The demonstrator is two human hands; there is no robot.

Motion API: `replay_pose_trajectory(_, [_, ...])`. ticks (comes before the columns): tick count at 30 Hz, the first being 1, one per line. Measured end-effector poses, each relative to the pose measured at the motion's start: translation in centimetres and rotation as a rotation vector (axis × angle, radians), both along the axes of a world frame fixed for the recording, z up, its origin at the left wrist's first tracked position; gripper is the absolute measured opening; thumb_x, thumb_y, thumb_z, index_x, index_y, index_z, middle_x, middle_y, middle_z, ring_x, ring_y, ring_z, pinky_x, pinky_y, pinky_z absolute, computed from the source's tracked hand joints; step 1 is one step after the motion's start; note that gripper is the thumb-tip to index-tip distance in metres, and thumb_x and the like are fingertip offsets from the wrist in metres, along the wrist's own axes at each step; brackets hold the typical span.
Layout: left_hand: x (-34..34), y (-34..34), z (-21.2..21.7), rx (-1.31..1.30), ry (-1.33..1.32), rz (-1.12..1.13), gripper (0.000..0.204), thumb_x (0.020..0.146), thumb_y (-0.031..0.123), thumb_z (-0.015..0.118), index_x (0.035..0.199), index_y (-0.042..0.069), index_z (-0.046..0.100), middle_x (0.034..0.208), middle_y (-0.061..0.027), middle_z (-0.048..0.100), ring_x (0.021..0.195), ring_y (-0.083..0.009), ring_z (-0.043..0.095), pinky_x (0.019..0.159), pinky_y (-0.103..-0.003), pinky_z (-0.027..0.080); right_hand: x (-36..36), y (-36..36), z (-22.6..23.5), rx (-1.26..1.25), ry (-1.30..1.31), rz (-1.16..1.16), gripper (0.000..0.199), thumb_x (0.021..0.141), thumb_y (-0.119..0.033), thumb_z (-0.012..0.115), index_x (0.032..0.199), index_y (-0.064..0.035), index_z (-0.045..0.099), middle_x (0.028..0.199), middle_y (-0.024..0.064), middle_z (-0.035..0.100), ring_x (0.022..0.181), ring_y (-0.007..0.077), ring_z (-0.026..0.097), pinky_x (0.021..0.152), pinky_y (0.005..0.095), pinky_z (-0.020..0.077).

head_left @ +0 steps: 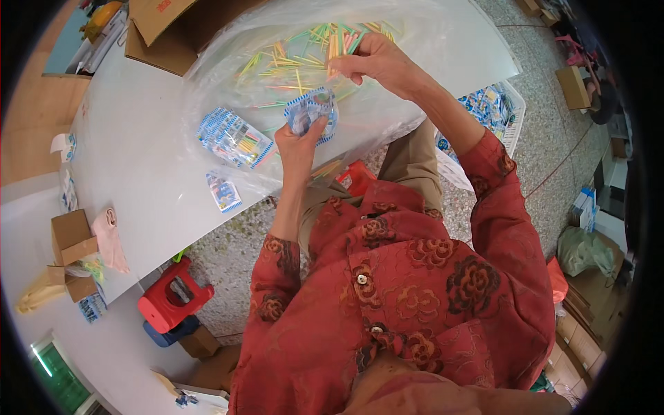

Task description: Packing individual yellow plastic parts into small plastic bags.

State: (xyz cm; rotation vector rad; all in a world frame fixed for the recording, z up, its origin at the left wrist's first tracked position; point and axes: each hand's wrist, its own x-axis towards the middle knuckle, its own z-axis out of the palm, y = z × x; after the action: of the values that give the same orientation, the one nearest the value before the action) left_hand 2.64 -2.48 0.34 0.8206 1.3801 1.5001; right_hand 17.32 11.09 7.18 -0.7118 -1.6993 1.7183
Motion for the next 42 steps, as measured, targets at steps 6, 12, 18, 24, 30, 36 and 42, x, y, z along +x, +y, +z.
replay_pose_trajectory(6, [0.1,1.7,-0.3,-0.006,0.055,-0.042,0.018,0.076,0.005,0.065,0.094,0.001,0.065,0.08,0.0004,0.063,0.067,-0.0043,0.052,0.061,-0.021,0.043,-0.3,-0.6,0.7,0.152,-0.175,0.069,0.018,0.078,-0.021,0.064,0.075,-0.0028,0.065,0.062,-0.0002,0.055,0.052,0.0057,0.045,0.047,0.0217,0.0339])
replay_pose_trajectory(12, [-0.2,2.2,-0.6,0.02,0.086,-0.065,0.019,0.076,0.006,0.066,0.093,-0.001,0.065,0.081,-0.0012,0.063,0.068,-0.0055,0.054,0.062,-0.022,0.044,-0.7,-0.7,0.2,0.331,-0.234,0.009,0.023,0.074,-0.023,0.065,0.071,-0.0011,0.061,0.056,0.003,0.053,0.05,0.0088,0.05,0.047,0.0238,0.0397])
replay_pose_trajectory(18, [-0.6,2.7,-0.9,0.028,0.135,-0.066,0.019,0.076,0.007,0.066,0.093,-0.001,0.064,0.081,-0.0016,0.063,0.069,-0.006,0.054,0.063,-0.022,0.045,-1.2,0.0,-0.2,0.342,-0.263,0.009,0.024,0.077,-0.027,0.065,0.078,-0.0032,0.062,0.061,0.0011,0.055,0.054,0.0068,0.048,0.047,0.0231,0.0379])
replay_pose_trajectory(24, [-0.9,3.8,-0.5,0.069,0.106,-0.044,0.017,0.077,0.006,0.064,0.093,-0.001,0.065,0.081,-0.0013,0.063,0.069,-0.0056,0.053,0.064,-0.022,0.044,-2.1,0.5,-0.3,0.272,-0.31,-0.043,0.03,0.083,-0.033,0.059,0.08,-0.0032,0.064,0.063,0.0014,0.056,0.057,0.0072,0.049,0.052,0.022,0.0394])
replay_pose_trajectory(30, [-1.3,4.6,-0.8,0.096,0.103,-0.049,0.019,0.077,0.007,0.064,0.095,0.0,0.064,0.082,-0.0012,0.064,0.07,-0.0054,0.053,0.064,-0.022,0.044,-2.6,1.1,-1.8,0.336,-0.197,-0.086,0.029,0.088,-0.03,0.053,0.095,-0.0054,0.067,0.074,0.0004,0.059,0.072,0.0056,0.051,0.065,0.0226,0.0412])
replay_pose_trajectory(36, [-1.4,5.0,-1.2,0.108,0.083,-0.044,0.018,0.078,0.008,0.064,0.094,0.0,0.064,0.081,-0.0007,0.063,0.069,-0.0052,0.053,0.063,-0.021,0.043,-3.3,1.4,-2.6,0.277,-0.138,-0.05,0.032,0.089,-0.033,0.05,0.099,-0.0071,0.065,0.1,0.0016,0.058,0.089,0.0079,0.05,0.076,0.025,0.0401])
replay_pose_trajectory(42, [-1.7,5.4,-1.5,0.12,0.073,-0.058,0.017,0.077,0.009,0.066,0.093,0.001,0.065,0.082,-0.0004,0.063,0.07,-0.0057,0.054,0.064,-0.021,0.044,-3.6,0.9,-2.3,0.151,-0.147,0.013,0.035,0.09,-0.036,0.046,0.106,-0.0089,0.063,0.118,0.0019,0.05,0.099,0.0115,0.048,0.084,0.0273,0.0376])
